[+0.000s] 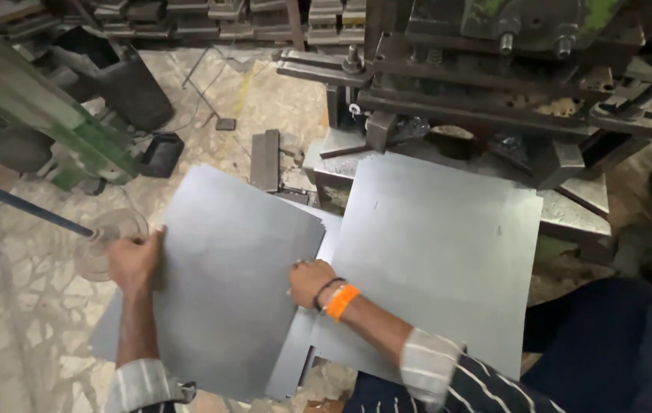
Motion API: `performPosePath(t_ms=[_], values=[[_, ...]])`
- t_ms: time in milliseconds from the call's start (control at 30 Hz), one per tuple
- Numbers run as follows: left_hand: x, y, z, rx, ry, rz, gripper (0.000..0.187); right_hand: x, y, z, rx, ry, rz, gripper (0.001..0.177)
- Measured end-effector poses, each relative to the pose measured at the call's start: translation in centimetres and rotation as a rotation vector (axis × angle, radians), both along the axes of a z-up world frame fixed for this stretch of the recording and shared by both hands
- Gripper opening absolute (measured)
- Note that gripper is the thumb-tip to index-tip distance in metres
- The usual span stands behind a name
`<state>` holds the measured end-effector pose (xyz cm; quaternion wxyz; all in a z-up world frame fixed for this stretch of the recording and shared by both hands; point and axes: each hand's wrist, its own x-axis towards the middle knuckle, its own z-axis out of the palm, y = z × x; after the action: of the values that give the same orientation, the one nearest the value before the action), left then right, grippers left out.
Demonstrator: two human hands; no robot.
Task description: Feeding rectangular metal sheets into a stamping press to create specific cutouts and stacking the finished parts.
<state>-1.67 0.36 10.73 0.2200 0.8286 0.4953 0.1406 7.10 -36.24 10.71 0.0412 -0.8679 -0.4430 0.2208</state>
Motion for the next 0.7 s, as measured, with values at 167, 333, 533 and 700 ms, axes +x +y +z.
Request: performPosePath(t_ms=[167,333,533,700], values=[[-0.8,-3.7,11.3,-0.175,-0.359,0.015,0.037,-2.3,-7.1,11.2,0.598,0.204,-0.411,0.038],[3.4,-7.3,9.9,-0.666,-0.446,0.106,0.083,-1.5,-13.6,8.2,1.000,0.741,-0.815,0.049],[8.6,-19.7,6.4,-1.119,-0.655,-0.214,0.044,1.4,-25.3,7.0,1.500,0.667,-1.134,0.038],[8.6,-32.1,9.8,-1.198,-0.550,-0.677,0.083,3.5,-34.7,6.8,1.427,0.462,-1.250,0.050]])
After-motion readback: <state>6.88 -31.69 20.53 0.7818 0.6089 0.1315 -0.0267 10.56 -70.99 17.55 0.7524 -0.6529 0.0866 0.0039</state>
